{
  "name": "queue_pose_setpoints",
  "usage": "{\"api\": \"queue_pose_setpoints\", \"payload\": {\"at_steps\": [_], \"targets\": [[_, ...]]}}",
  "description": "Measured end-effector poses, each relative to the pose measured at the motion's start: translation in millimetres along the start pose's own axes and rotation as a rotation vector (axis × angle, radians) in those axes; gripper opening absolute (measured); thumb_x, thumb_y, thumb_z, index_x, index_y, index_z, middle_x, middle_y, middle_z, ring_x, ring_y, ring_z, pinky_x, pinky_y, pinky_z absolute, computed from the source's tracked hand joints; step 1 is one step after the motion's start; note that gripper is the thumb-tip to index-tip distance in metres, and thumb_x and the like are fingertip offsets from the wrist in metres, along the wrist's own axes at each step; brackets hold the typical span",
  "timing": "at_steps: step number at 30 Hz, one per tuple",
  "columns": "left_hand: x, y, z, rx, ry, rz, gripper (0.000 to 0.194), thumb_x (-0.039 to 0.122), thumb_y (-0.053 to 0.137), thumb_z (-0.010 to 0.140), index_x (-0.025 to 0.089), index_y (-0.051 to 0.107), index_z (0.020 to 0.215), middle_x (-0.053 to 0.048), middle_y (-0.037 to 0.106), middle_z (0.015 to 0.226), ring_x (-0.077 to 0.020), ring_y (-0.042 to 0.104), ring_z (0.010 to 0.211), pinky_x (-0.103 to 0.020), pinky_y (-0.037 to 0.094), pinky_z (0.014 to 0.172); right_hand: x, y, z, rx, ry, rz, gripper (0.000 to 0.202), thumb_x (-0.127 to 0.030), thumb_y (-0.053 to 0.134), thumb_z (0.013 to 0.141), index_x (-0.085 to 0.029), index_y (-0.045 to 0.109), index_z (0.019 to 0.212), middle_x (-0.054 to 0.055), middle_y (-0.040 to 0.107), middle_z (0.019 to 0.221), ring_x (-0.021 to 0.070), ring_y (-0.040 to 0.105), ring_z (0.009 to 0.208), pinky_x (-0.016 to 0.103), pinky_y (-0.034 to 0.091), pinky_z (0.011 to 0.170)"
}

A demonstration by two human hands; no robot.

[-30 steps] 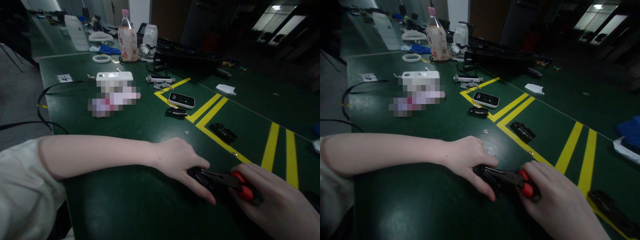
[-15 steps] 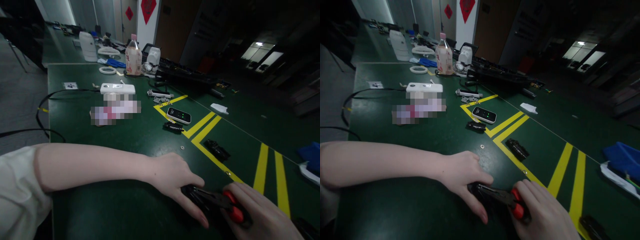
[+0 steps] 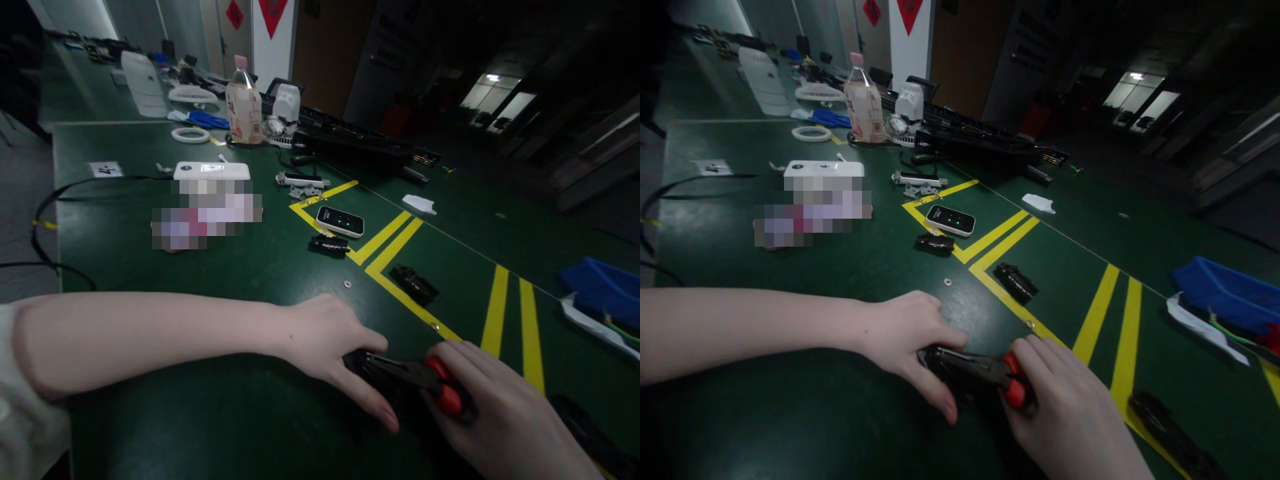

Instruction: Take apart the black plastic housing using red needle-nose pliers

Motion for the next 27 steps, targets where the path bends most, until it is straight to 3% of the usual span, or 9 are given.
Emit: {"api": "queue_pose_setpoints", "payload": {"at_steps": [5,16,27], "targets": [[-0.3,-1.9,-0.4,0.011,-0.01,-0.015,0.057,0.076,0.061,0.076,0.02,0.051,0.07,0.007,0.052,0.053,-0.0093,0.047,0.047,-0.024,0.029,0.051,2.7,0.1,-2.7,-0.032,0.036,0.03,0.01,-0.016,0.054,0.078,-0.024,0.049,0.081,0.002,0.059,0.072,0.0177,0.059,0.062,0.028,0.047,0.05],[4.5,0.1,-1.7,-0.008,-0.003,-0.03,0.057,0.076,0.062,0.076,0.02,0.052,0.07,0.008,0.048,0.052,-0.0092,0.044,0.049,-0.025,0.03,0.056,0.8,-7.1,2.8,0.024,0.005,0.04,0.008,-0.016,0.051,0.075,-0.022,0.051,0.08,0.004,0.058,0.071,0.018,0.056,0.06,0.028,0.044,0.048],[3.0,-0.1,-3.3,-0.08,0.004,-0.07,0.049,0.069,0.068,0.076,0.021,0.06,0.08,0.006,0.06,0.066,-0.0112,0.055,0.061,-0.025,0.036,0.063,-3.0,-8.9,2.6,0.026,-0.004,-0.004,0.008,-0.014,0.051,0.074,-0.021,0.052,0.079,0.004,0.057,0.071,0.0185,0.054,0.061,0.029,0.042,0.05]]}}
Point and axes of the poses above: each hand's wrist, its own z-axis towards the middle knuckle, its own y-axis out of the palm, x = y × z, the point moved 8 cm from there along z, towards the middle knuckle
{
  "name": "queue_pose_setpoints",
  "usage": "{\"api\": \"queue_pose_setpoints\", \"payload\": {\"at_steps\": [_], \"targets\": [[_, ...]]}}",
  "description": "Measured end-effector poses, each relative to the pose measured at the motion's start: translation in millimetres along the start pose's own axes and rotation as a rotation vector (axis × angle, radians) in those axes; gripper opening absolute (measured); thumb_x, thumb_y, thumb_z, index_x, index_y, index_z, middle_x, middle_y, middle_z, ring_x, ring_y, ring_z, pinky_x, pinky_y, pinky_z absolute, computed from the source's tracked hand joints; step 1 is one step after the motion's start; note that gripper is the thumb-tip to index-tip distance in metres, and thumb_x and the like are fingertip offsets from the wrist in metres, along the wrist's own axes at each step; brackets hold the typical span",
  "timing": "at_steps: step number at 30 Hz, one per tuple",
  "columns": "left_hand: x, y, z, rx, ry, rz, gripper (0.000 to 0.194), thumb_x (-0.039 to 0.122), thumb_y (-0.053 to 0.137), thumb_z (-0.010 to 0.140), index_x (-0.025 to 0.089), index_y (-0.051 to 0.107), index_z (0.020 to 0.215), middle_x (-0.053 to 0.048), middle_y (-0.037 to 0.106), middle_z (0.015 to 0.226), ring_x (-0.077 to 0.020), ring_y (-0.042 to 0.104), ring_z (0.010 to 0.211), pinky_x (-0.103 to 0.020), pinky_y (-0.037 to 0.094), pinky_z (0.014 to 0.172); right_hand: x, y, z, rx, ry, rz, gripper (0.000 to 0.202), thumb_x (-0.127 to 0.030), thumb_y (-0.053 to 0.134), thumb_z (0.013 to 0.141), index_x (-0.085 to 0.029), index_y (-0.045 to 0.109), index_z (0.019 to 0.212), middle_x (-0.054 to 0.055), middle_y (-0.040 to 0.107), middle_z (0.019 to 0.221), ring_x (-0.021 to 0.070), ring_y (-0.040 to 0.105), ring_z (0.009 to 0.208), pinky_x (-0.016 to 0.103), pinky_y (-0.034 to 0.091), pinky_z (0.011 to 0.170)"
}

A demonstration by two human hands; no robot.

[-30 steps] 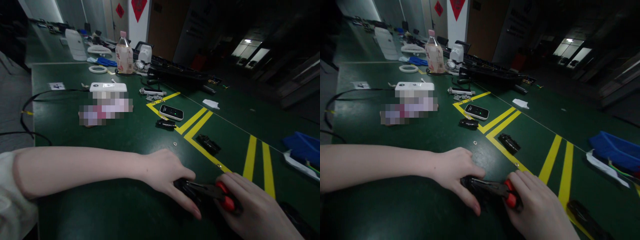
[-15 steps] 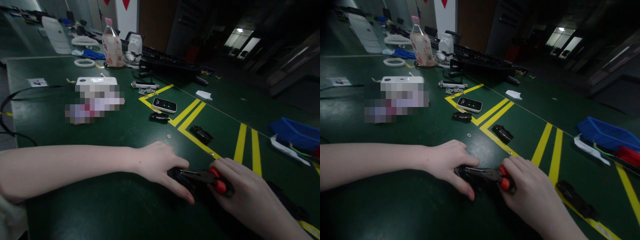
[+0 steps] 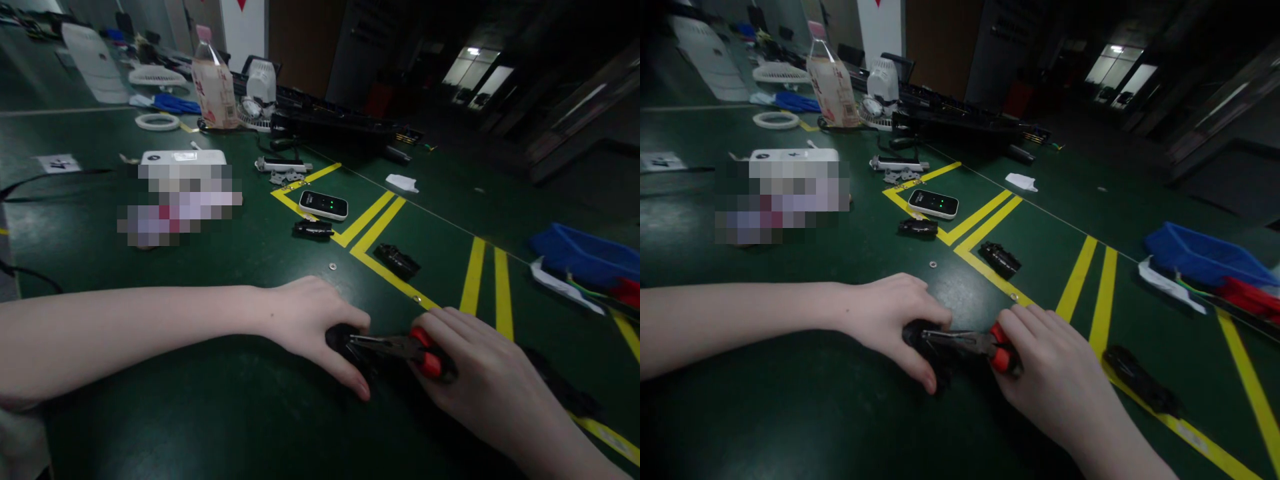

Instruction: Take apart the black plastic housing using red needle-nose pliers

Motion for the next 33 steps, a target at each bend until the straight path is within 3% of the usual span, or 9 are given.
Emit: {"api": "queue_pose_setpoints", "payload": {"at_steps": [5,11,15,20,22,26,29,33], "targets": [[-1.3,-6.3,-1.7,-0.01,-0.086,-0.163,0.041,0.055,0.076,0.076,0.019,0.065,0.093,0.002,0.066,0.083,-0.0138,0.06,0.076,-0.024,0.039,0.066,4.4,-0.9,-2.2,-0.025,0.094,0.059,0.006,-0.016,0.052,0.076,-0.021,0.049,0.078,0.005,0.057,0.073,0.0192,0.055,0.064,0.03,0.043,0.052],[-6.3,-6.6,-3.0,-0.062,-0.182,-0.512,0.04,0.043,0.077,0.079,0.018,0.067,0.11,-0.004,0.068,0.1,-0.0171,0.063,0.091,-0.028,0.048,0.076,10.1,-3.6,-3.7,-0.047,0.207,0.129,0.004,-0.019,0.054,0.077,-0.021,0.051,0.077,0.004,0.059,0.073,0.0183,0.054,0.063,0.029,0.042,0.051],[-7.5,-3.3,-3.7,-0.07,-0.233,-0.695,0.038,0.037,0.077,0.079,0.017,0.067,0.11,-0.004,0.069,0.099,-0.016,0.065,0.088,-0.028,0.051,0.075,13.3,-5.6,-5.1,-0.058,0.269,0.161,0.004,-0.022,0.054,0.077,-0.022,0.051,0.076,0.004,0.058,0.071,0.0173,0.053,0.06,0.028,0.041,0.048],[-5.5,-0.1,-2.6,-0.005,-0.241,-0.954,0.017,0.021,0.072,0.082,0.014,0.069,0.098,-0.003,0.073,0.092,-0.0119,0.067,0.08,-0.025,0.053,0.072,17.8,-9.8,-6.8,-0.06,0.347,0.136,0.004,-0.024,0.054,0.078,-0.022,0.051,0.076,0.005,0.059,0.072,0.0177,0.054,0.06,0.029,0.041,0.05],[-6.2,2.7,-2.8,0.007,-0.243,-1.025,0.017,0.022,0.069,0.086,0.015,0.069,0.101,-0.004,0.074,0.096,-0.0116,0.069,0.079,-0.025,0.054,0.072,19.3,-11.1,-7.4,-0.057,0.363,0.125,0.003,-0.025,0.053,0.077,-0.022,0.051,0.076,0.005,0.06,0.072,0.0179,0.055,0.06,0.03,0.041,0.05],[-10.8,9.8,-5.1,0.022,-0.298,-1.112,0.033,0.041,0.062,0.093,0.015,0.068,0.113,-0.01,0.074,0.106,-0.0156,0.071,0.087,-0.029,0.056,0.078,22.3,-12.7,-8.8,-0.055,0.386,0.085,0.006,-0.028,0.052,0.077,-0.022,0.052,0.076,0.006,0.06,0.072,0.0186,0.054,0.06,0.03,0.04,0.048],[-11.0,15.2,-6.7,0.016,-0.347,-1.205,0.044,0.054,0.058,0.093,0.013,0.067,0.109,-0.013,0.074,0.104,-0.017,0.072,0.087,-0.03,0.056,0.078,24.3,-12.2,-8.8,-0.063,0.395,0.053,0.007,-0.029,0.051,0.077,-0.022,0.052,0.076,0.006,0.059,0.071,0.0185,0.053,0.058,0.03,0.039,0.047],[-11.5,17.0,-8.4,0.026,-0.416,-1.278,0.041,0.051,0.058,0.094,0.014,0.062,0.109,-0.009,0.075,0.093,-0.0149,0.071,0.079,-0.027,0.055,0.071,28.5,-9.4,-9.1,-0.077,0.417,0.037,0.01,-0.031,0.052,0.076,-0.022,0.053,0.074,0.006,0.059,0.071,0.0187,0.053,0.058,0.03,0.039,0.046]]}}
Point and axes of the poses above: each hand's wrist, its own z-axis towards the middle knuckle, its own y-axis out of the palm, x = y × z, the point moved 8 cm from there along z, towards the middle knuckle
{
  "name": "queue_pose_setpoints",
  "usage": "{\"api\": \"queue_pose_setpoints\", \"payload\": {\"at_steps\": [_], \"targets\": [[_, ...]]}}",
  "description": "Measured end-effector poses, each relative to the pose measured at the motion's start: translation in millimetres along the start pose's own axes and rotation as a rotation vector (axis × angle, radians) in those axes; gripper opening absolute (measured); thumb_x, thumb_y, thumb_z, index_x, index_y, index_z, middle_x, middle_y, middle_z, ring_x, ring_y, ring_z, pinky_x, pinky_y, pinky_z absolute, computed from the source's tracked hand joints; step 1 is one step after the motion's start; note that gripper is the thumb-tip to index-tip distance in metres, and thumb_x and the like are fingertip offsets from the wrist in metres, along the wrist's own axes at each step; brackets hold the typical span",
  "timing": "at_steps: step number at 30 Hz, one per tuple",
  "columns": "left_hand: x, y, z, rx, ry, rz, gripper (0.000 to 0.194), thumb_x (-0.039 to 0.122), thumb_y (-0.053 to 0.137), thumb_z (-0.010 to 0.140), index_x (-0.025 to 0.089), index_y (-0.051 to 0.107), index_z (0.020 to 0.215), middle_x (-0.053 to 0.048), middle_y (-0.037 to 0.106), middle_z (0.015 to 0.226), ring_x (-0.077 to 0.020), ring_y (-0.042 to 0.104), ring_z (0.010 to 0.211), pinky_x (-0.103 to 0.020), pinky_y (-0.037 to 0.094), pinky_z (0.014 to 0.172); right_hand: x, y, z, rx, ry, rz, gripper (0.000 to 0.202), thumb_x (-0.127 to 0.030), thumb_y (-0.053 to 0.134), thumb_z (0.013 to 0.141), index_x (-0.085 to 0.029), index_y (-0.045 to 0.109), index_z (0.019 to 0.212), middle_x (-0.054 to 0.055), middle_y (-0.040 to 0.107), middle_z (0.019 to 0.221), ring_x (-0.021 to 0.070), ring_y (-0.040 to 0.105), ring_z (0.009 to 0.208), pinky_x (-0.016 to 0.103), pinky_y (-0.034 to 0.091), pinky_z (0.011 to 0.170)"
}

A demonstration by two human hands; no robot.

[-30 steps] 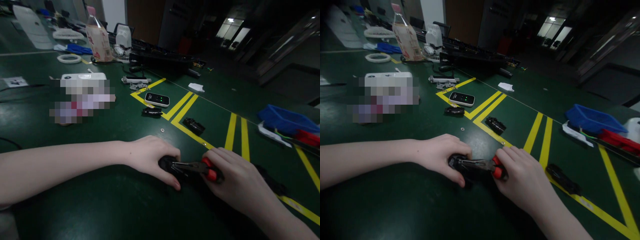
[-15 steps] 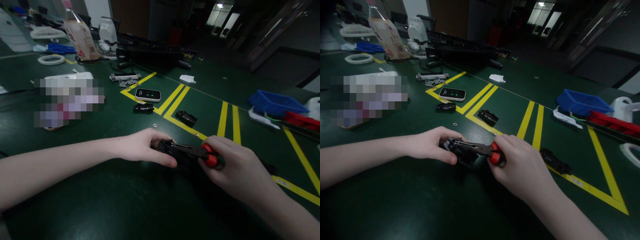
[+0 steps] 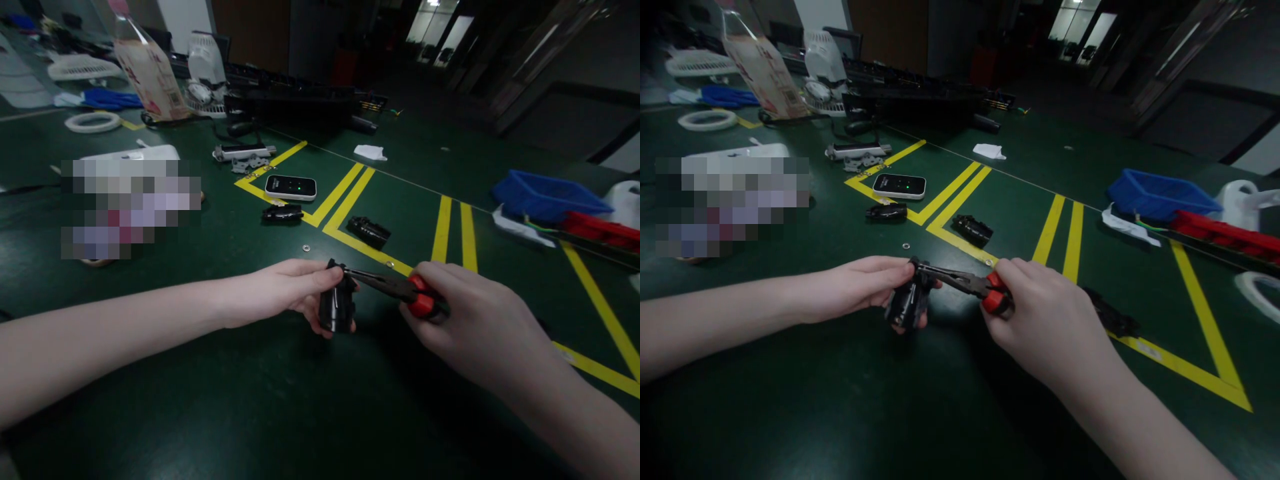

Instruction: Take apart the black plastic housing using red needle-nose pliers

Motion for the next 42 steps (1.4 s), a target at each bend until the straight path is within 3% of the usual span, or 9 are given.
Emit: {"api": "queue_pose_setpoints", "payload": {"at_steps": [6,10,12,17,21,28,34,36,42], "targets": [[5.6,-5.8,-3.7,0.038,-0.001,-0.059,0.055,0.058,0.063,0.088,0.017,0.055,0.123,-0.002,0.069,0.082,-0.0125,0.064,0.072,-0.026,0.053,0.067,7.9,-1.2,-1.2,0.002,0.037,-0.047,0.012,-0.033,0.053,0.074,-0.022,0.054,0.074,0.006,0.06,0.071,0.0195,0.054,0.059,0.031,0.042,0.047],[11.5,-13.7,-6.9,0.145,0.03,0.123,0.078,0.03,0.083,0.074,0.023,0.042,0.141,0.001,0.066,0.091,-0.0112,0.062,0.075,-0.025,0.051,0.067,9.6,-2.8,-0.8,0.004,0.044,-0.045,0.013,-0.034,0.053,0.074,-0.021,0.055,0.075,0.006,0.059,0.07,0.0194,0.054,0.058,0.03,0.041,0.045],[15.5,-18.1,-7.1,0.207,0.066,0.227,0.073,0.021,0.083,0.073,0.022,0.047,0.136,-0.002,0.067,0.1,-0.0118,0.062,0.08,-0.025,0.05,0.07,9.1,-2.7,-0.3,0.006,0.041,-0.043,0.013,-0.034,0.053,0.074,-0.021,0.054,0.076,0.006,0.059,0.07,0.0197,0.054,0.058,0.031,0.041,0.045],[17.9,-24.1,-2.8,0.215,0.163,0.251,0.04,0.032,0.07,0.087,0.015,0.061,0.122,-0.001,0.066,0.09,-0.0092,0.058,0.072,-0.024,0.048,0.067,5.5,-0.8,-1.4,-0.003,0.023,-0.02,0.014,-0.034,0.052,0.075,-0.021,0.054,0.076,0.007,0.06,0.073,0.0209,0.055,0.061,0.033,0.044,0.047],[14.6,-26.3,-0.3,0.193,0.202,0.168,0.043,0.041,0.068,0.09,0.014,0.062,0.122,-0.001,0.065,0.087,-0.0075,0.056,0.068,-0.023,0.046,0.065,0.4,-2.5,-3.8,0.01,-0.016,-0.001,0.012,-0.032,0.051,0.077,-0.021,0.054,0.078,0.007,0.06,0.075,0.0203,0.055,0.062,0.032,0.044,0.047],[9.5,-20.3,0.9,0.139,0.162,0.232,0.055,0.06,0.049,0.095,0.009,0.069,0.093,-0.01,0.072,0.091,-0.0118,0.064,0.074,-0.026,0.051,0.068,-19.9,-11.6,-7.0,0.079,-0.148,-0.045,0.004,-0.026,0.051,0.077,-0.022,0.051,0.077,0.007,0.06,0.074,0.0201,0.054,0.061,0.032,0.042,0.048],[10.9,-21.2,0.7,0.242,0.15,0.234,0.044,0.048,0.053,0.097,0.016,0.053,0.129,-0.006,0.072,0.088,-0.0149,0.069,0.067,-0.024,0.052,0.055,-29.6,-9.5,-8.0,0.08,-0.193,-0.068,0.005,-0.025,0.05,0.077,-0.022,0.048,0.074,0.008,0.059,0.072,0.0187,0.051,0.057,0.032,0.04,0.045],[10.3,-23.0,1.2,0.26,0.152,0.226,0.043,0.048,0.053,0.097,0.018,0.049,0.127,-0.005,0.072,0.085,-0.0154,0.069,0.064,-0.024,0.053,0.054,-29.9,-9.0,-7.9,0.078,-0.194,-0.066,0.005,-0.024,0.051,0.077,-0.022,0.048,0.074,0.007,0.058,0.071,0.0187,0.05,0.056,0.031,0.039,0.044],[17.5,-7.9,-2.2,0.047,0.216,0.282,0.051,0.056,0.043,0.098,0.015,0.051,0.128,-0.009,0.072,0.094,-0.0157,0.068,0.075,-0.026,0.054,0.064,-24.1,-11.1,-8.3,0.092,-0.175,-0.083,0.004,-0.027,0.051,0.076,-0.023,0.049,0.074,0.007,0.058,0.07,0.0202,0.051,0.057,0.032,0.038,0.045]]}}
Point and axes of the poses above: each hand's wrist, its own z-axis towards the middle knuckle, its own y-axis out of the palm, x = y × z, the point moved 8 cm from there along z, towards the middle knuckle
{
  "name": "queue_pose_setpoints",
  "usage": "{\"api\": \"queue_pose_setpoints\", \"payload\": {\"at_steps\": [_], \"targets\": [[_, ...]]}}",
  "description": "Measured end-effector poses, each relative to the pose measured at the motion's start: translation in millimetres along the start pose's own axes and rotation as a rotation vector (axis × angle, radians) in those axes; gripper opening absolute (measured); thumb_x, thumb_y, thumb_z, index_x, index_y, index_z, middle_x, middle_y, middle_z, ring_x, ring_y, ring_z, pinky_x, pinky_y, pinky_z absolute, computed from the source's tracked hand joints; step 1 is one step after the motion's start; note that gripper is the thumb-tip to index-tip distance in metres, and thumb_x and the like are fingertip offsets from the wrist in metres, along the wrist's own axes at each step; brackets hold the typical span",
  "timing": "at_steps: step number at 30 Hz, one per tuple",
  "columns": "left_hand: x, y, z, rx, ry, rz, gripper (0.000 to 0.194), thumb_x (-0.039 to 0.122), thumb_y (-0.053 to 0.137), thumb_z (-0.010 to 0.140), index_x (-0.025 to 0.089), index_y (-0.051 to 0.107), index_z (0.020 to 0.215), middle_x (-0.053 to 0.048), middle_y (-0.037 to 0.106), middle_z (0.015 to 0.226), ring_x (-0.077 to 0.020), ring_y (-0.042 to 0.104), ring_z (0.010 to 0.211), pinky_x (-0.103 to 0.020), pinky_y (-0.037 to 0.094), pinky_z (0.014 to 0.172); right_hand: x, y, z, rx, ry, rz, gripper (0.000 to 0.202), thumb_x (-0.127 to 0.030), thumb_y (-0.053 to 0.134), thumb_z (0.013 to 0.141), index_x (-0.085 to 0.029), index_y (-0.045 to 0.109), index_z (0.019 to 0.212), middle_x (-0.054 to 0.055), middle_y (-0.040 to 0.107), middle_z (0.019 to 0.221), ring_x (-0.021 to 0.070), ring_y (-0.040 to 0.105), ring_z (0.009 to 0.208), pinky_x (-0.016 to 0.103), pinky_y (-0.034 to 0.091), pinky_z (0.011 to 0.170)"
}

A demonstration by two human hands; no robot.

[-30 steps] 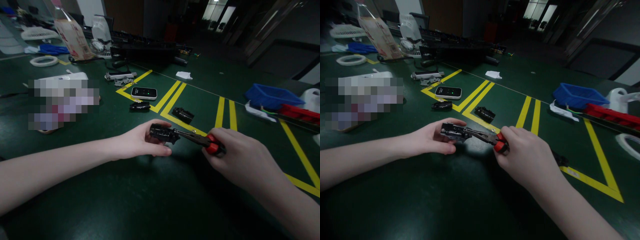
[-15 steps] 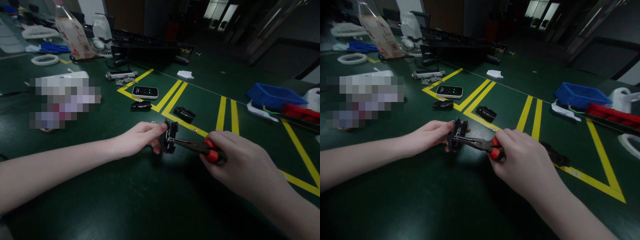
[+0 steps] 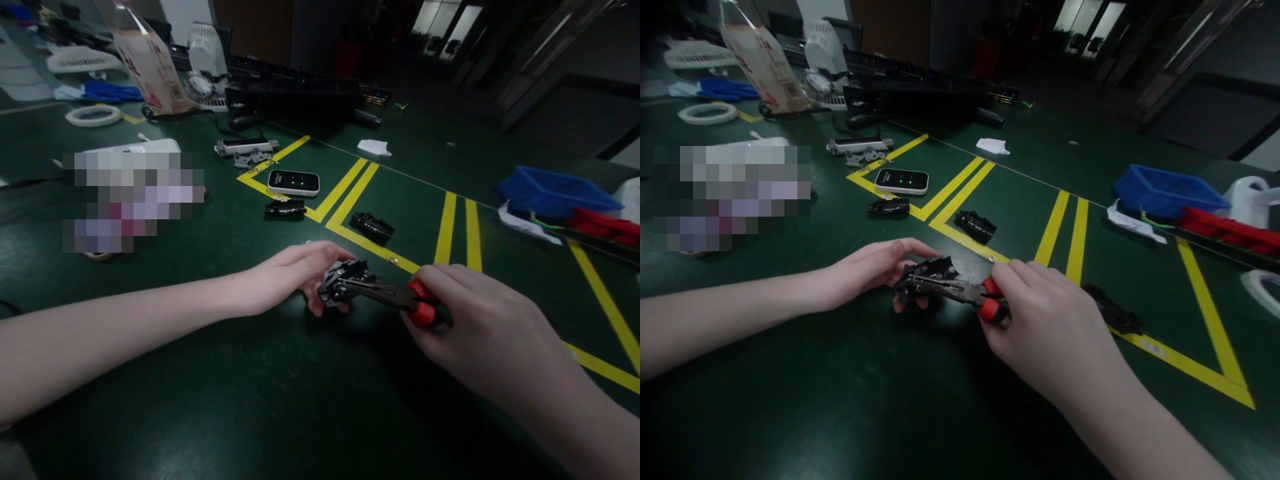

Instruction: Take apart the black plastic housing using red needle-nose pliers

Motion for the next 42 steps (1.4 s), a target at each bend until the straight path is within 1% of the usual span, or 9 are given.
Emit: {"api": "queue_pose_setpoints", "payload": {"at_steps": [2,4,9,15,22,25,29,35,42], "targets": [[4.2,6.1,-2.7,-0.055,-0.006,0.124,0.047,0.044,0.06,0.093,0.019,0.052,0.132,-0.007,0.07,0.105,-0.0144,0.066,0.083,-0.025,0.053,0.069,1.4,0.9,-0.3,-0.009,0.007,0.002,0.004,-0.027,0.05,0.075,-0.023,0.049,0.074,0.007,0.058,0.07,0.0199,0.051,0.057,0.032,0.038,0.045],[7.8,9.3,-4.2,-0.063,0.001,0.266,0.053,0.034,0.074,0.084,0.021,0.054,0.13,-0.005,0.067,0.113,-0.0151,0.065,0.092,-0.025,0.052,0.075,-0.1,2.2,-0.1,-0.017,-0.001,0.006,0.004,-0.026,0.049,0.076,-0.023,0.049,0.074,0.007,0.058,0.069,0.0195,0.051,0.057,0.031,0.038,0.045],[15.0,12.0,-3.1,-0.044,0.109,0.54,0.039,0.039,0.073,0.084,0.018,0.063,0.116,-0.003,0.069,0.109,-0.0171,0.065,0.097,-0.028,0.05,0.081,-8.7,3.1,1.2,-0.032,-0.037,0.023,0.005,-0.026,0.05,0.076,-0.022,0.051,0.074,0.008,0.059,0.07,0.02,0.052,0.057,0.031,0.039,0.045],[13.6,14.3,-2.7,-0.098,0.086,0.486,0.035,0.039,0.073,0.084,0.015,0.067,0.108,-0.002,0.071,0.095,-0.0141,0.066,0.083,-0.023,0.048,0.069,-11.3,-1.4,1.9,-0.036,-0.039,-0.004,0.003,-0.024,0.05,0.076,-0.022,0.05,0.074,0.007,0.059,0.071,0.02,0.053,0.058,0.031,0.039,0.046],[15.9,15.3,-2.9,-0.118,0.102,0.48,0.032,0.037,0.072,0.085,0.014,0.066,0.107,0.0,0.07,0.093,-0.0121,0.065,0.081,-0.021,0.048,0.069,-10.7,0.1,2.4,-0.054,-0.051,0.001,0.006,-0.026,0.048,0.078,-0.022,0.052,0.076,0.007,0.059,0.07,0.0204,0.053,0.057,0.031,0.04,0.044],[15.2,15.6,-2.9,-0.131,0.116,0.493,0.036,0.037,0.072,0.086,0.015,0.065,0.112,-0.002,0.071,0.102,-0.014,0.067,0.089,-0.023,0.05,0.074,-9.2,2.1,0.6,-0.079,-0.039,0.023,0.004,-0.025,0.049,0.078,-0.022,0.051,0.075,0.005,0.058,0.069,0.0197,0.054,0.055,0.03,0.04,0.043],[17.0,16.9,-3.6,-0.128,0.17,0.534,0.058,0.037,0.077,0.08,0.017,0.055,0.13,-0.006,0.068,0.122,-0.0174,0.066,0.105,-0.026,0.049,0.086,-9.4,3.0,-0.1,-0.09,-0.035,0.038,0.002,-0.024,0.052,0.075,-0.022,0.052,0.075,0.005,0.058,0.068,0.0192,0.053,0.054,0.029,0.039,0.042],[10.5,22.0,-4.0,-0.174,0.138,0.585,0.038,0.038,0.078,0.079,0.014,0.068,0.106,0.0,0.072,0.083,-0.0104,0.063,0.068,-0.019,0.042,0.056,-17.4,5.0,1.7,-0.092,-0.052,0.061,0.001,-0.022,0.052,0.074,-0.022,0.051,0.073,0.004,0.057,0.065,0.0193,0.054,0.055,0.029,0.04,0.043],[11.9,21.5,-4.2,-0.155,0.111,0.576,0.037,0.044,0.076,0.081,0.014,0.068,0.099,0.003,0.065,0.074,-0.0088,0.058,0.061,-0.018,0.039,0.052,-14.8,10.4,1.0,-0.114,-0.043,0.097,0.002,-0.023,0.052,0.075,-0.023,0.05,0.074,0.003,0.056,0.066,0.0186,0.053,0.055,0.029,0.039,0.044]]}}
Point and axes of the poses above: each hand's wrist, its own z-axis towards the middle knuckle, its own y-axis out of the palm, x = y × z, the point moved 8 cm from there along z, towards the middle knuckle
